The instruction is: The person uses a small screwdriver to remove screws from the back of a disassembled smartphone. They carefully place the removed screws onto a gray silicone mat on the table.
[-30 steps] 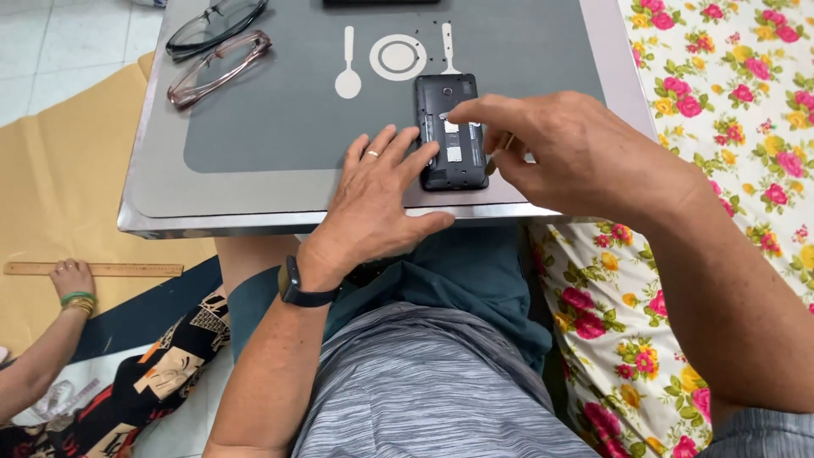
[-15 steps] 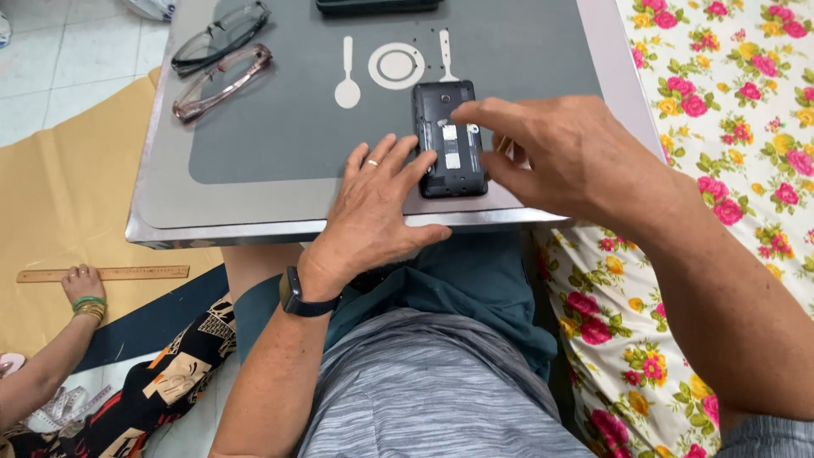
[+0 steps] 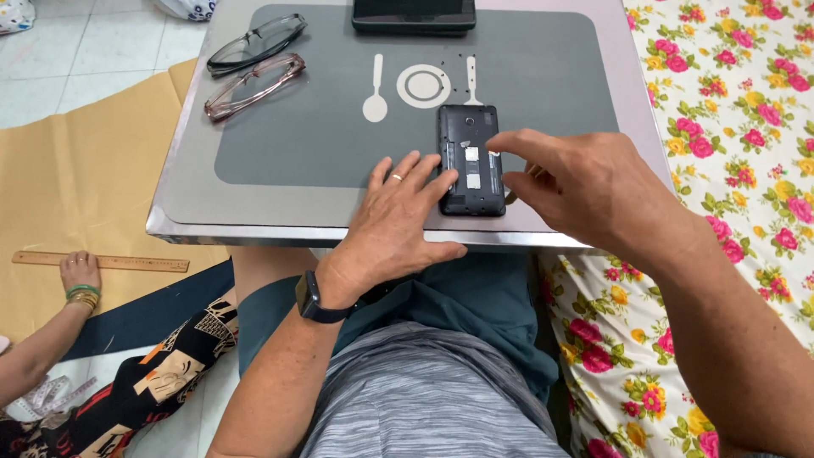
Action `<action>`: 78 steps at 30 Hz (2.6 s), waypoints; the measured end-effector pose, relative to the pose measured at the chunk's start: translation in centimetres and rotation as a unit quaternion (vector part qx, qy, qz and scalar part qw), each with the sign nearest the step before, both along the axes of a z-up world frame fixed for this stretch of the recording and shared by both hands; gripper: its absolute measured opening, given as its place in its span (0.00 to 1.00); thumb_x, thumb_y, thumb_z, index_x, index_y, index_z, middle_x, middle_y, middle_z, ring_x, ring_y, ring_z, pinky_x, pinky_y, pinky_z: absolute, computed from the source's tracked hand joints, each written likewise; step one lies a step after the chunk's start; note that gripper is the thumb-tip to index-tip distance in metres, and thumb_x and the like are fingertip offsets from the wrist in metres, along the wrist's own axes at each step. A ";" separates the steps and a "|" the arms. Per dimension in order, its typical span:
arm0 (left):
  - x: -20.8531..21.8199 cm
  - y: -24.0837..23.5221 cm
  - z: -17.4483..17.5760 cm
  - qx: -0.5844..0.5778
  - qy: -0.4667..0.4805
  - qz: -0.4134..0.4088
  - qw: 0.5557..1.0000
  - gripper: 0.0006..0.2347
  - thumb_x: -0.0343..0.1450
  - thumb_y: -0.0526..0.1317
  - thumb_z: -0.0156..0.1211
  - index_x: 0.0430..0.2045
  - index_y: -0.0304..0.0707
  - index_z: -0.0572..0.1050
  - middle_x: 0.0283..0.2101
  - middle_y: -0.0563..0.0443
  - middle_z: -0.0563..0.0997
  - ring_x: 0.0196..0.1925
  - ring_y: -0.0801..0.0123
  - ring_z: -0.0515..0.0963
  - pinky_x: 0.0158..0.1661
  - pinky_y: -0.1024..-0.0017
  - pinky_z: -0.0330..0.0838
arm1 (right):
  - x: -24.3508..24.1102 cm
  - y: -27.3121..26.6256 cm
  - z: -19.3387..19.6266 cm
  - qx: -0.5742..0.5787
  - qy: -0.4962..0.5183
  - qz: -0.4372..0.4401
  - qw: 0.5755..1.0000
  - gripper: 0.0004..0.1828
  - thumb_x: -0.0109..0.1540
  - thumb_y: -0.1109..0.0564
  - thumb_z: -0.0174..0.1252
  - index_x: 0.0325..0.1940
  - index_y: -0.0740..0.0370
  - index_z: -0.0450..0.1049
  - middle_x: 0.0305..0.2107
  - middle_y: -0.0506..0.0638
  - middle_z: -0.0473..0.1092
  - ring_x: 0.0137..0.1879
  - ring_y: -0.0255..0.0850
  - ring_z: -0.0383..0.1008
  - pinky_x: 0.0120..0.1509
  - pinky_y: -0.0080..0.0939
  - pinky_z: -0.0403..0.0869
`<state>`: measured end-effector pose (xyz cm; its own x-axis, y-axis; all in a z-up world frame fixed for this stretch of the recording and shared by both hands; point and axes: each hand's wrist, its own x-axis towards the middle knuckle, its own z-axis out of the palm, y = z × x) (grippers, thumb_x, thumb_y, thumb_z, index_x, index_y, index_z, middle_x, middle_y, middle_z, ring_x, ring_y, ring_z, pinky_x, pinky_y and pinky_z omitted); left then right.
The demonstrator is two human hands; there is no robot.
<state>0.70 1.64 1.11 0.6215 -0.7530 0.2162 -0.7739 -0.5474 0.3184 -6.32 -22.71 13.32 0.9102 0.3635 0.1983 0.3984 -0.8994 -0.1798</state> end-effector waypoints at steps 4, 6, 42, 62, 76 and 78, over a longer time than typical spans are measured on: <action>0.2 0.3 0.1 0.014 -0.001 -0.009 1.000 0.43 0.66 0.64 0.74 0.72 0.44 0.61 0.77 0.38 0.61 0.79 0.34 0.56 0.73 0.35 0.44 | -0.2 0.5 1.1 0.004 0.054 -0.006 0.999 0.30 0.67 0.57 0.61 0.75 0.52 0.70 0.37 0.51 0.83 0.36 0.51 0.83 0.39 0.55 0.76; 0.5 0.7 0.7 0.026 0.031 -0.048 0.998 0.46 0.65 0.59 0.77 0.74 0.40 0.57 0.77 0.34 0.58 0.80 0.29 0.53 0.72 0.31 0.43 | 0.0 0.3 1.2 -0.005 0.074 -0.004 0.997 0.27 0.67 0.62 0.58 0.72 0.49 0.71 0.32 0.45 0.83 0.29 0.48 0.81 0.34 0.52 0.74; 13.1 -0.4 2.4 -0.122 -0.013 -0.297 0.947 0.15 0.75 0.50 0.67 0.43 0.37 0.80 0.61 0.48 0.81 0.39 0.56 0.76 0.40 0.60 0.71 | 1.7 -3.0 -2.0 -0.070 -0.020 0.151 0.986 0.19 0.70 0.61 0.52 0.65 0.51 0.70 0.28 0.45 0.63 0.25 0.43 0.61 0.39 0.45 0.74; 12.9 -0.1 2.2 -0.127 -0.023 -0.287 0.949 0.14 0.75 0.51 0.68 0.42 0.40 0.82 0.60 0.52 0.83 0.40 0.56 0.76 0.41 0.61 0.73 | 1.0 -1.5 -0.4 -0.041 0.001 0.106 0.993 0.17 0.70 0.55 0.54 0.62 0.55 0.74 0.34 0.49 0.75 0.31 0.44 0.75 0.46 0.48 0.80; 13.0 -0.3 3.2 -0.133 -0.011 -0.304 0.943 0.12 0.76 0.47 0.66 0.44 0.39 0.80 0.59 0.49 0.83 0.37 0.56 0.72 0.40 0.62 0.72 | 13.1 -9.5 -1.5 0.335 0.022 -0.200 0.921 0.25 0.73 0.70 0.61 0.25 0.67 0.59 0.26 0.60 0.71 0.32 0.42 0.76 0.32 0.33 0.57; 12.9 -0.1 3.1 -0.121 -0.010 -0.296 0.947 0.13 0.75 0.49 0.67 0.46 0.40 0.80 0.60 0.50 0.82 0.38 0.55 0.73 0.42 0.61 0.73 | 17.5 -11.0 -4.9 0.526 -0.028 -0.168 0.833 0.11 0.79 0.69 0.67 0.55 0.67 0.70 0.39 0.58 0.75 0.40 0.43 0.84 0.47 0.40 0.91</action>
